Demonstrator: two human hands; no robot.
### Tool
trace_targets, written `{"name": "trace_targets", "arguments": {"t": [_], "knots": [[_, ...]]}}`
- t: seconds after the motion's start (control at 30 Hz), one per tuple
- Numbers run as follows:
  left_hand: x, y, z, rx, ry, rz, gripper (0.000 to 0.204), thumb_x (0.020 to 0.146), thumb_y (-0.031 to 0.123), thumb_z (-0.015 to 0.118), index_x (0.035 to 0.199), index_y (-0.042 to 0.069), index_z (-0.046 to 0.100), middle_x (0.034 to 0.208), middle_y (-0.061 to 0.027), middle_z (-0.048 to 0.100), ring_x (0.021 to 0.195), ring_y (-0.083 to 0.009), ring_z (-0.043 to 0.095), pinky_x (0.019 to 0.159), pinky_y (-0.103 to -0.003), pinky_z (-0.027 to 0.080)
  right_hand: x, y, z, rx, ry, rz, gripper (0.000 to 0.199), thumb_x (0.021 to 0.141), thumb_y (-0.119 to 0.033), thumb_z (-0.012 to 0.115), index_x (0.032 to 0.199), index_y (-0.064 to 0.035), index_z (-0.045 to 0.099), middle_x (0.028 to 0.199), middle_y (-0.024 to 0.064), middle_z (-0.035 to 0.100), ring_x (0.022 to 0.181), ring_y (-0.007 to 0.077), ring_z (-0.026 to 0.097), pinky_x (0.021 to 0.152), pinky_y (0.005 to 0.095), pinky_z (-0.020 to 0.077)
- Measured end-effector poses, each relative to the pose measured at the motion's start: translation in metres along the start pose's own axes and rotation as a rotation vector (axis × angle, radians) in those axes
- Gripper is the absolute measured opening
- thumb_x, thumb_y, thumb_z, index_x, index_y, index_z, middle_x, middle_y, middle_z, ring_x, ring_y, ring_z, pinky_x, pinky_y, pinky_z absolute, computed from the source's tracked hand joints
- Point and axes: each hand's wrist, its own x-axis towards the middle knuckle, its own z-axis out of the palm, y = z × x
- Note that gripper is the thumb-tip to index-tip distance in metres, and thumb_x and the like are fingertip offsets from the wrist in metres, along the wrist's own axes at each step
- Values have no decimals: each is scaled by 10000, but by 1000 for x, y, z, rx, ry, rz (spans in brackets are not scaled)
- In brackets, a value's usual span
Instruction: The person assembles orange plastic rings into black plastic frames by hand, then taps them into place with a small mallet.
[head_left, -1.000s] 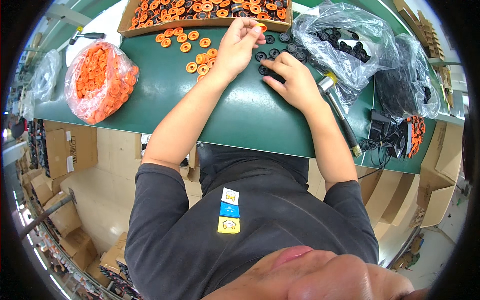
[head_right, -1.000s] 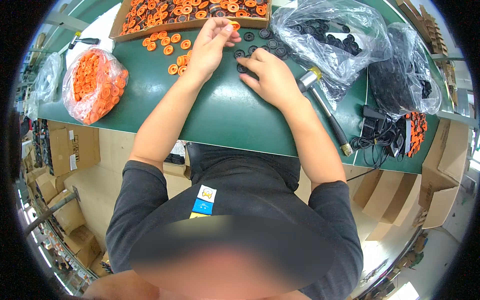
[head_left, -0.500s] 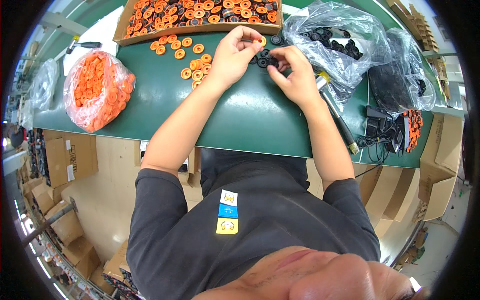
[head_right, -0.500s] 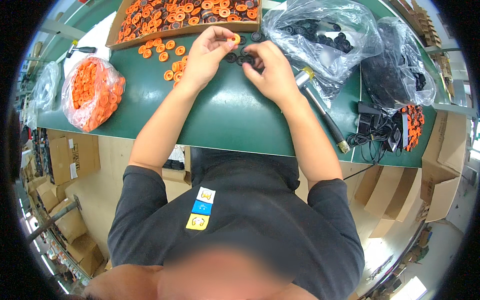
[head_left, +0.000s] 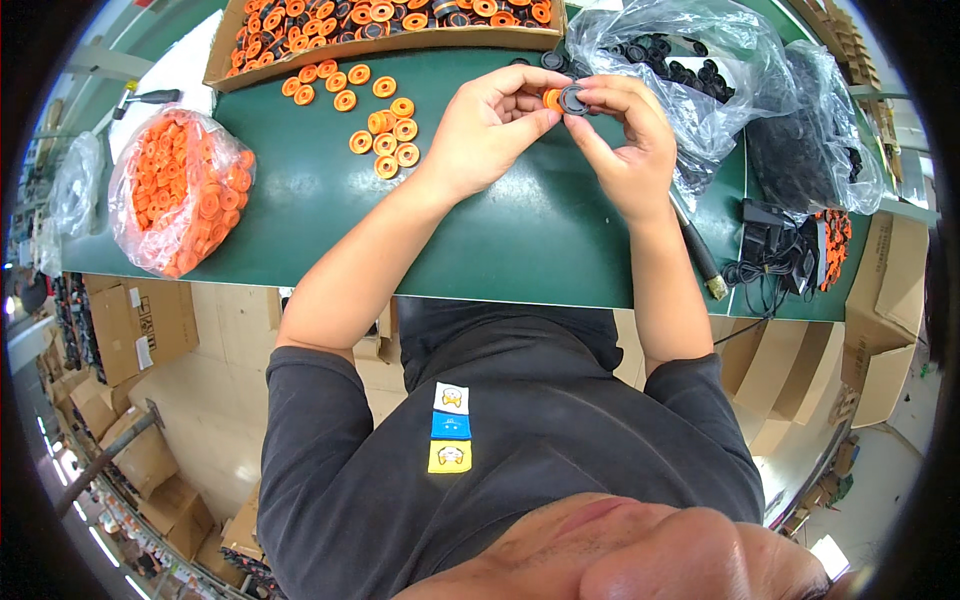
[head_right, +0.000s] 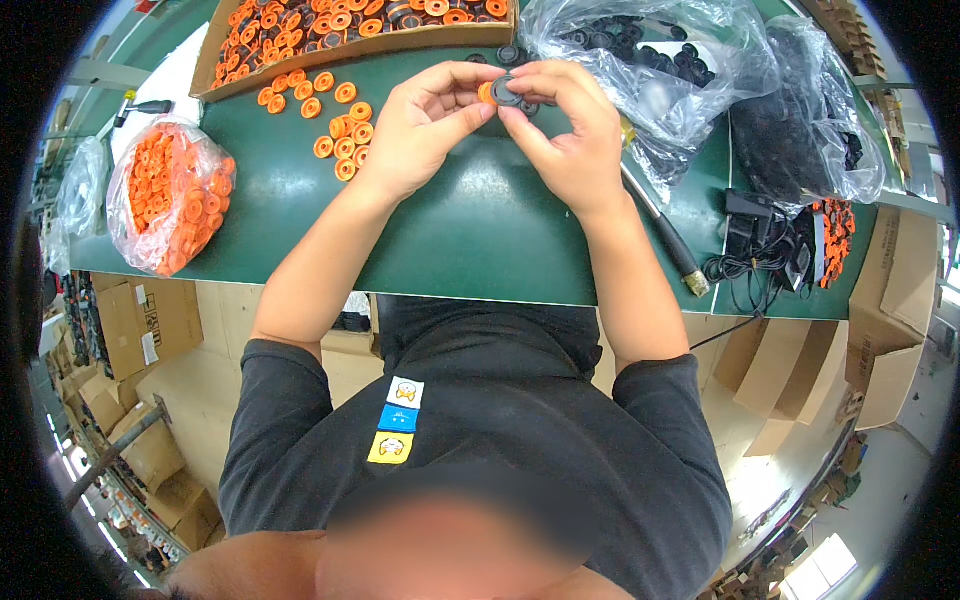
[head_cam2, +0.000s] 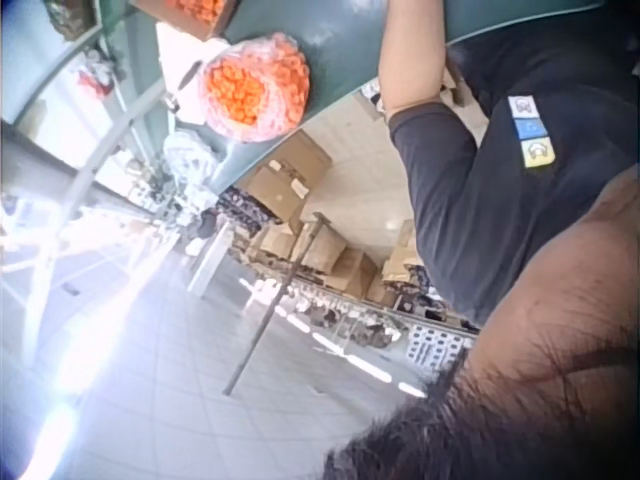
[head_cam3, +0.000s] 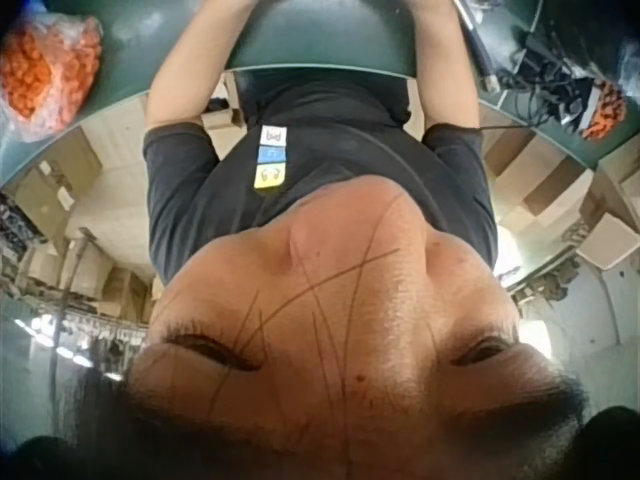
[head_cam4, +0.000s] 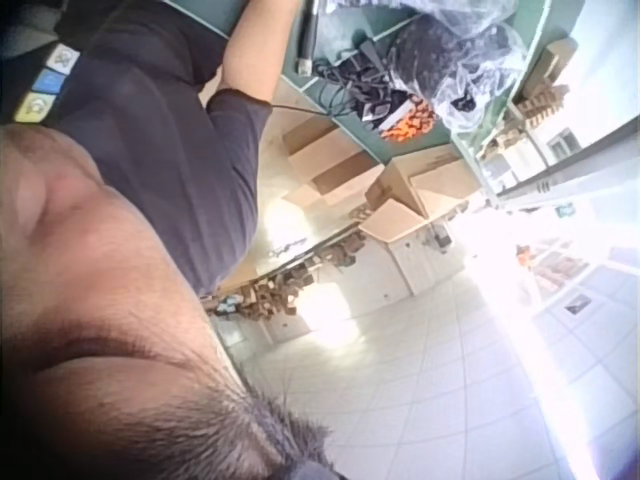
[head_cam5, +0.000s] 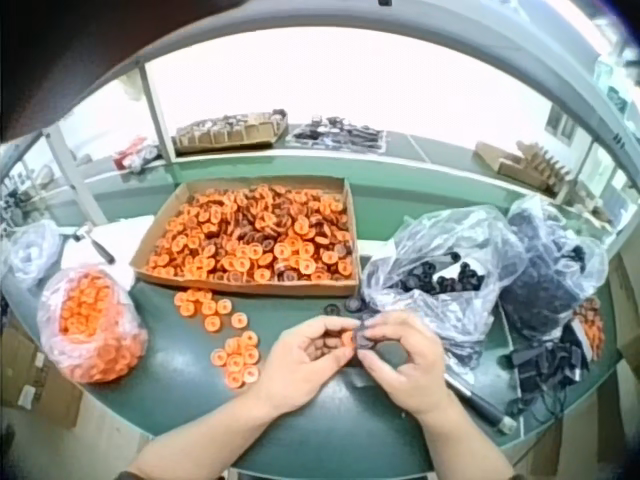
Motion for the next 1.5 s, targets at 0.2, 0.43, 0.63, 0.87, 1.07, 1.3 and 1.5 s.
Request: {"name": "trace_targets", "arguments": {"t": [0.2, 0.43, 0.63, 0.87, 1.07, 1.3, 1.5], "knots": [[2, 1, 2, 18, 44, 35, 345, 930, 21, 668, 1266, -26, 604, 1136, -83, 679, 1043, -140, 645, 974, -287, 511, 1, 3, 0, -35, 3, -5, 292, 753, 18, 788, 1032, -18, 710, 1039, 113, 690, 893, 193, 689, 767, 296, 569], [1, 0, 3, 41, 40, -5, 343, 935, 29, 672, 1267, -31, 604, 1136, -91, 687, 1047, -140, 650, 972, -282, 514, 0, 4, -3, -122, -39, -28, 418, 734, 11, 800, 1139, -41, 714, 1002, 96, 681, 818, 177, 647, 744, 295, 536], [0, 0, 2, 40, 35, -8, 343, 943, 20, 658, 1279, -34, 613, 1139, -86, 687, 1050, -132, 645, 961, -276, 518, 0, 1, -4, -126, -53, -5, 395, 730, -1, 802, 1113, -39, 714, 981, 87, 672, 803, 182, 632, 736, 302, 528], [0, -3, 1, 64, 29, -19, 330, 953, 9, 637, 1282, -20, 630, 1134, -70, 684, 1038, -122, 636, 954, -268, 513, 2, -1, -5, -147, -77, -7, 336, 732, -16, 809, 1050, -23, 703, 976, 103, 680, 799, 206, 647, 739, 314, 532], [1, -3, 1, 107, 0, 32, 314, 960, 1, 616, 1272, -19, 643, 1117, -38, 664, 1022, -107, 616, 938, -251, 498, 0, -1, -6, -185, -95, -17, 326, 746, -38, 814, 1049, -22, 696, 987, 118, 684, 824, 229, 662, 747, 328, 542], [0, -6, 0, 151, 24, 14, 306, 958, 2, 618, 1260, -29, 650, 1100, -35, 656, 1016, -102, 612, 932, -245, 495, 1, -1, -6, -246, -114, -73, 327, 752, -60, 819, 1049, -15, 689, 1009, 135, 686, 896, 280, 680, 766, 341, 555], [0, -3, 1, 171, 20, 23, 312, 954, 5, 624, 1262, -31, 649, 1101, -34, 654, 1028, -105, 608, 938, -248, 493, -1, -3, -7, -189, -121, 11, 328, 755, -70, 817, 1050, -14, 686, 1010, 135, 686, 900, 284, 677, 780, 348, 553]]}}
